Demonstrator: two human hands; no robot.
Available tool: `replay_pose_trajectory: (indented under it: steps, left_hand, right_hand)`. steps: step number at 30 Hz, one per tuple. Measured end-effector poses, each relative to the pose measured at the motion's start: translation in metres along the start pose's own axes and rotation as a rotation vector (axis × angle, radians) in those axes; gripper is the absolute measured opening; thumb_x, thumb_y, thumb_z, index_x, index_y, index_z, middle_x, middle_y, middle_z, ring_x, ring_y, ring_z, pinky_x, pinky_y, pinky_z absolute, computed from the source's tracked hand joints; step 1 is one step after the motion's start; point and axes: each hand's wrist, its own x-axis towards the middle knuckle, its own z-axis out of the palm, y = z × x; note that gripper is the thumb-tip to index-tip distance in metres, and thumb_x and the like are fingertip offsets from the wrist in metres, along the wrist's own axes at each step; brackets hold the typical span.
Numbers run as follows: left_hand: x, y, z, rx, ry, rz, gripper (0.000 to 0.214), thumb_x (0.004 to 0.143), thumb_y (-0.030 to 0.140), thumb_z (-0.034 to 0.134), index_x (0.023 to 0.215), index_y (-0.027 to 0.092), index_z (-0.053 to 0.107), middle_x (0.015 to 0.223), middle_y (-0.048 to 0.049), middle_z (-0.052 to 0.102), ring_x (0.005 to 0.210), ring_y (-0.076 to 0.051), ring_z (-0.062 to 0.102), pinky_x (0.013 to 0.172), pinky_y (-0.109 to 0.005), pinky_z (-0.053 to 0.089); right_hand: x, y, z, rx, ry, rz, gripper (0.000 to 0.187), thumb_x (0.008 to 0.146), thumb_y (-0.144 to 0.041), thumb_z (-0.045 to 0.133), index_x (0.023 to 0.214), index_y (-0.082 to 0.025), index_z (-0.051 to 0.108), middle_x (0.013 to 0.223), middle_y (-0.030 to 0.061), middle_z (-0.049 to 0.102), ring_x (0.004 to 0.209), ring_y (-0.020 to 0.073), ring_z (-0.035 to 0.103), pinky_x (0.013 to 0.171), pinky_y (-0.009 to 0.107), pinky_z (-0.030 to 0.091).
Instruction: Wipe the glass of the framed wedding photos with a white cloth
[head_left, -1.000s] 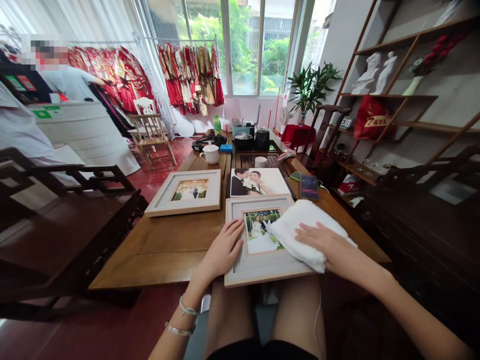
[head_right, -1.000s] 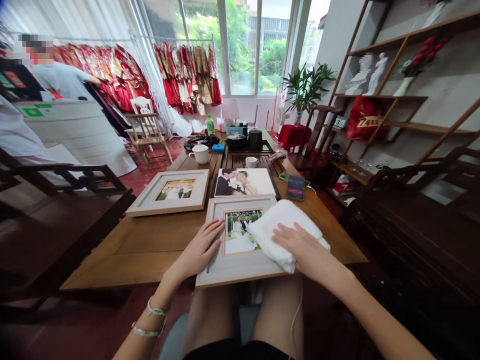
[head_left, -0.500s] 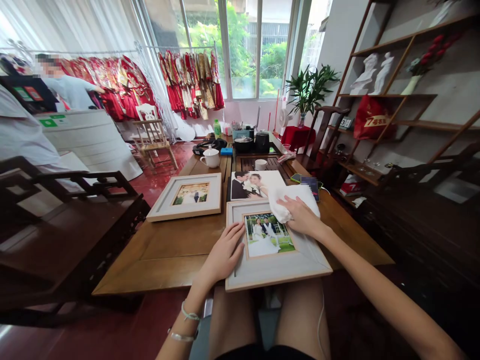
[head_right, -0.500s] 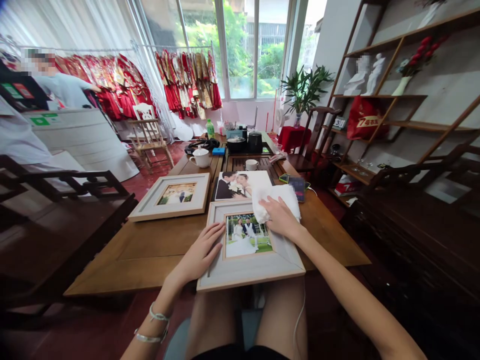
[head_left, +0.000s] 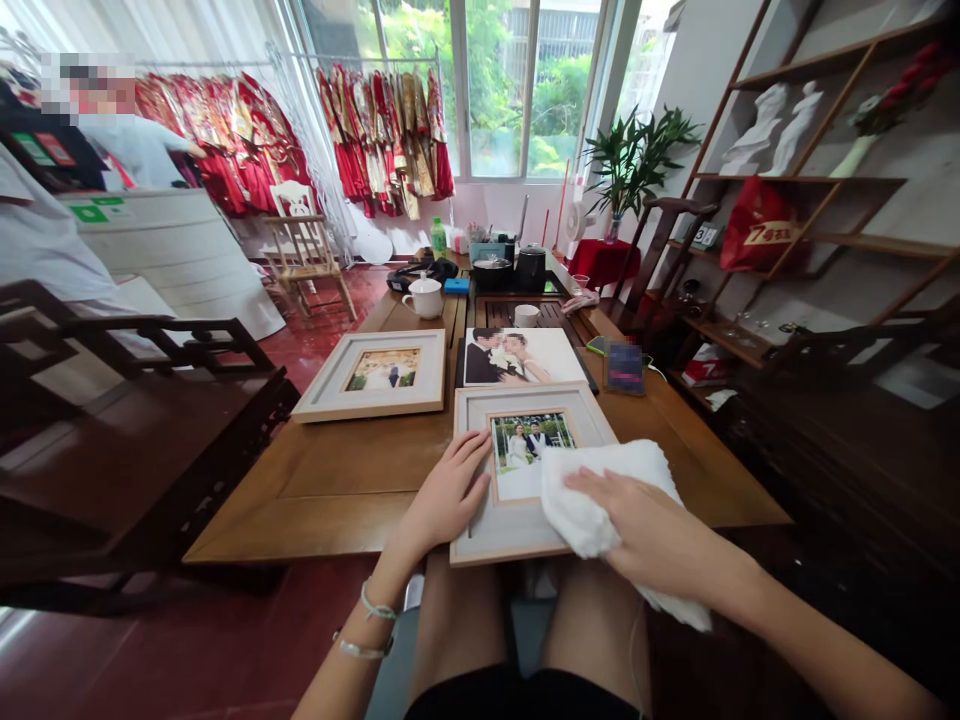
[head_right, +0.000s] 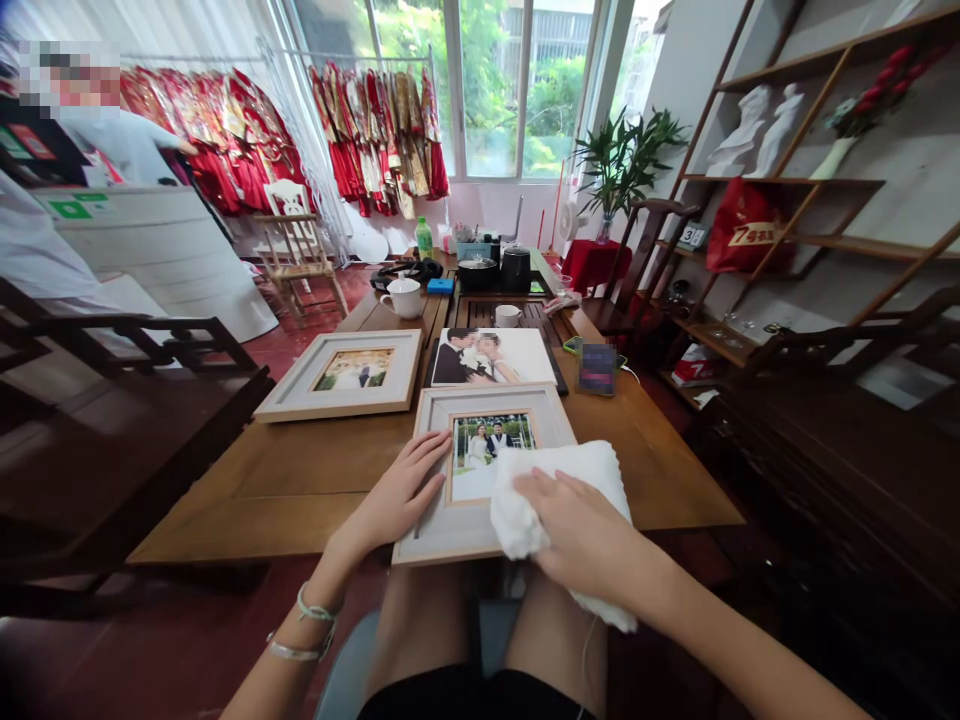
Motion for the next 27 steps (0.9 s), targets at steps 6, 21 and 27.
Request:
replay_pose_trajectory:
  steps: [6, 21, 27]
  left_hand:
    - [0.000, 0.000, 0.000, -0.003, 0.008, 0.010, 0.049, 0.096, 0.024, 0.040, 0.143, 0.012, 0.042, 0.151, -0.0101, 0.039, 0.142, -0.025, 0.029, 0.118, -0.048, 0.029]
    - [0.001, 0.000, 0.001, -0.010, 0.023, 0.006, 0.047, 0.096, 0.022, 0.040, 0.142, 0.012, 0.043, 0.150, -0.0094, 0.041, 0.141, -0.025, 0.030, 0.118, -0.047, 0.030]
    - [0.000, 0.000, 0.001, -0.024, 0.032, 0.016, 0.048, 0.095, 0.022, 0.041, 0.142, 0.015, 0.043, 0.150, -0.0089, 0.041, 0.141, -0.025, 0.030, 0.118, -0.048, 0.030]
  right_hand:
    - [0.084, 0.043, 0.000, -0.184, 0.270, 0.082, 0.057, 0.072, -0.014, 0.059, 0.129, -0.006, 0.057, 0.135, 0.0179, 0.057, 0.133, 0.0352, 0.042, 0.111, 0.050, 0.030]
    - [0.005, 0.041, -0.002, 0.096, 0.069, -0.145, 0.043, 0.094, -0.032, 0.045, 0.131, -0.013, 0.057, 0.136, 0.0143, 0.056, 0.133, 0.0299, 0.044, 0.112, 0.050, 0.032]
    - [-0.031, 0.002, -0.014, 0.113, -0.091, -0.183, 0.049, 0.082, -0.021, 0.056, 0.131, -0.018, 0.057, 0.140, 0.0100, 0.054, 0.133, 0.0286, 0.043, 0.113, 0.047, 0.033]
